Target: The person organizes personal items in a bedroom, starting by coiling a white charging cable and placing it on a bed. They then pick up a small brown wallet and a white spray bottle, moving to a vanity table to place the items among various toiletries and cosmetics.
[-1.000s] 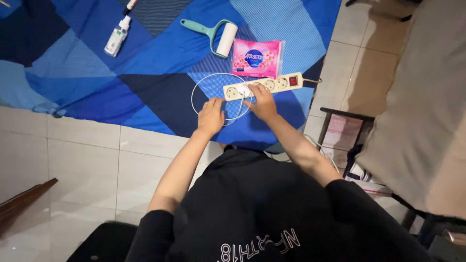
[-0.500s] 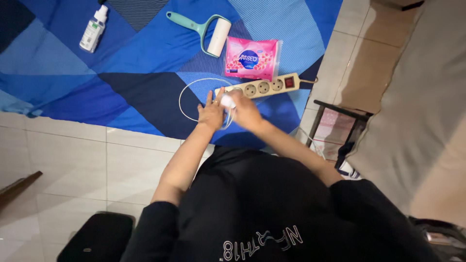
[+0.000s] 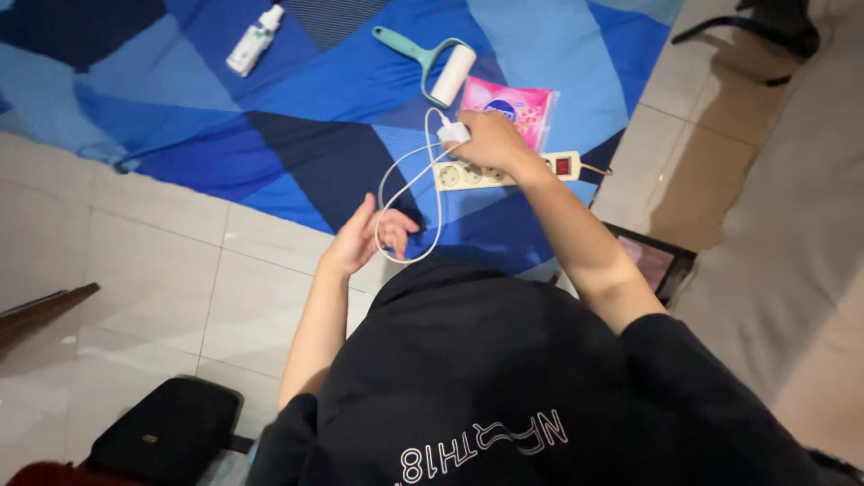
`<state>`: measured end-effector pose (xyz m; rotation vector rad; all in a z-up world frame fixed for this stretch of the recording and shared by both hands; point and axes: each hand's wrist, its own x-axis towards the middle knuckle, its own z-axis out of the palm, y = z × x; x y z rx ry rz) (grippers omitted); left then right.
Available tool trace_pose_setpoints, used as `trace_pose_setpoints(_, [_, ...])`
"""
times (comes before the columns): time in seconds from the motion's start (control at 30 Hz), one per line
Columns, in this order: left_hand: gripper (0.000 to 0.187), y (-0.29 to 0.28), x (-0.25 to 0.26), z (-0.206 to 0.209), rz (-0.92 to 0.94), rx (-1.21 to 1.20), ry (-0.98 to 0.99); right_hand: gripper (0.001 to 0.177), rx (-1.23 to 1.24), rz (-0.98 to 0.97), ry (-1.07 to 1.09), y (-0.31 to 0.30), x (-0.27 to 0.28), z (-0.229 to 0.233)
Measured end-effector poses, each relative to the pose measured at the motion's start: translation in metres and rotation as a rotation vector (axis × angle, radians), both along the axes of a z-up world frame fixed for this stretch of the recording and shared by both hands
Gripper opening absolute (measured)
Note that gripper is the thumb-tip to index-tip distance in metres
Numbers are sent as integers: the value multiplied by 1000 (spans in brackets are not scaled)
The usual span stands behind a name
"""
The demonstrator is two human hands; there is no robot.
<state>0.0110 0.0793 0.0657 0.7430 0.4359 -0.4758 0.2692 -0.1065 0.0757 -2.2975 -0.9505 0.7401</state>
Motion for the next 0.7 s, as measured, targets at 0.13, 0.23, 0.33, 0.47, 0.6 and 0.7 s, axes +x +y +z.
trace_pose_setpoints(0.13, [32,28,-43,7,360,216,-139,40,52,6,69,-11,-13,-14])
trace_pose_setpoints(0.23, [24,46,-59,9,710,162,-63,46,230,-99,110,-36,-37,-11])
trace_pose_setpoints(0.33, [22,42,-62,26,817,807,154,42,338,-132,298,-56,-72,7])
trace_pose_setpoints(0.47, [31,-3,-53,76,676,1599,-255,46,394,97,-74,-66,-116,57])
trace_pose_setpoints(0.6, [21,-47,-29,105,206,1615,-550,34,340,180,-100,-67,-148,104])
trace_pose_setpoints(0.7, [26,-65,-14,108,-62,1420,-488,35,289,150,-41,-68,-150,128])
